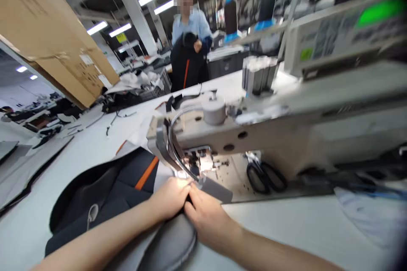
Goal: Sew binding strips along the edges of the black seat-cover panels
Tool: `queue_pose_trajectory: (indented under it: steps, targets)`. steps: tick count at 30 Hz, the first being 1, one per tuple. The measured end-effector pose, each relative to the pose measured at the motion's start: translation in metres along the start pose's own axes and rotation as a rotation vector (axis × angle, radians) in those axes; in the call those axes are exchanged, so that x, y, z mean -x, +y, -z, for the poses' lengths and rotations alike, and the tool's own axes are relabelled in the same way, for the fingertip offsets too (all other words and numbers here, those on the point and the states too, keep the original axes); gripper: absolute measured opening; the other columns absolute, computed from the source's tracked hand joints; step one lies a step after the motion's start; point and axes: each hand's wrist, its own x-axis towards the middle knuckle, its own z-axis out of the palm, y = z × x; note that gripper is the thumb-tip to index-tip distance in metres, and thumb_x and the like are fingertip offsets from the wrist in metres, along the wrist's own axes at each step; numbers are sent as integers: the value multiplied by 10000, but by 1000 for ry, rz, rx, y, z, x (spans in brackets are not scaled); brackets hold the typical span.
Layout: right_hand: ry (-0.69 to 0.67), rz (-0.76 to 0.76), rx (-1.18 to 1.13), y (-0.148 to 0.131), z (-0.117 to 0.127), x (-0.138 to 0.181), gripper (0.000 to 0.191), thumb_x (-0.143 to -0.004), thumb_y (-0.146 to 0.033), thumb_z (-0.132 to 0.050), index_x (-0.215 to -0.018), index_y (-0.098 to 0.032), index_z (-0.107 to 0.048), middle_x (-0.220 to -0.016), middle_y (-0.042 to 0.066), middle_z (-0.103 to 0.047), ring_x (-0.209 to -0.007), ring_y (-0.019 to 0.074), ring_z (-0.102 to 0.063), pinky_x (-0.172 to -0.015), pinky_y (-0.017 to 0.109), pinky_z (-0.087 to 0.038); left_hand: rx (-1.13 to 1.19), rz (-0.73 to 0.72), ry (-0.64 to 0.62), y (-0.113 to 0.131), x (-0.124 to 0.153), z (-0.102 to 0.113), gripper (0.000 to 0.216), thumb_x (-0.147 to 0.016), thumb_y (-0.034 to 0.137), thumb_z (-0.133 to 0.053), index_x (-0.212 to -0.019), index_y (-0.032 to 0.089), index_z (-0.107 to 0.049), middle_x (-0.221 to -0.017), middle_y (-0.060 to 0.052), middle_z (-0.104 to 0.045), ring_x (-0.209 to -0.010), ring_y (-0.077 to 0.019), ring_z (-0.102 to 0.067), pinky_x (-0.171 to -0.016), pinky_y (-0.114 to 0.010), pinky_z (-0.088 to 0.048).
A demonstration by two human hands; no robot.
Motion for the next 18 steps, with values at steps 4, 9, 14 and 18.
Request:
queue_pose_trajectory:
  steps: [4, 9, 14, 18]
  targets:
    - [424, 109, 176, 10, -29, -7, 182, -808, -88, -422, -821, -169, -584, -1007, 130, -663, -964, 213, -629, -851, 312, -523, -153, 105, 57, 9, 4, -3, 327, -889, 155, -354, -1013, 173, -656, -1082, -108, -638, -965, -231, -612, -841, -339, -495]
    - [720, 121, 330, 19, -52, -13, 289, -856, -64, -345, -709, -184, -564, -902, 97, -699, -839, 203, -668, -694, 269, -531, -411, 257, 54, 24, 9, -10, 429, -826, 38, -353, -1120, 154, -643, -1128, -157, -609, -1050, -347, -562, -788, -469, -499]
    - [566, 108, 382, 27, -51, -4, 228, -851, -115, -387, -774, -164, -597, -966, 136, -689, -768, 227, -653, -592, 293, -497, -296, 207, 67, 14, 10, -8, 342, -824, 89, -389, -949, 158, -699, -1004, -134, -660, -932, -305, -613, -702, -376, -487]
    - [394, 174, 479, 40, -49, -3, 244, -839, -166, -453, -991, -115, -636, -923, 162, -686, -575, 171, -568, -546, 282, -477, -102, 84, 112, -8, 9, -9, 298, -823, 189, -378, -737, 177, -663, -796, -86, -662, -687, -214, -595, -604, -304, -422]
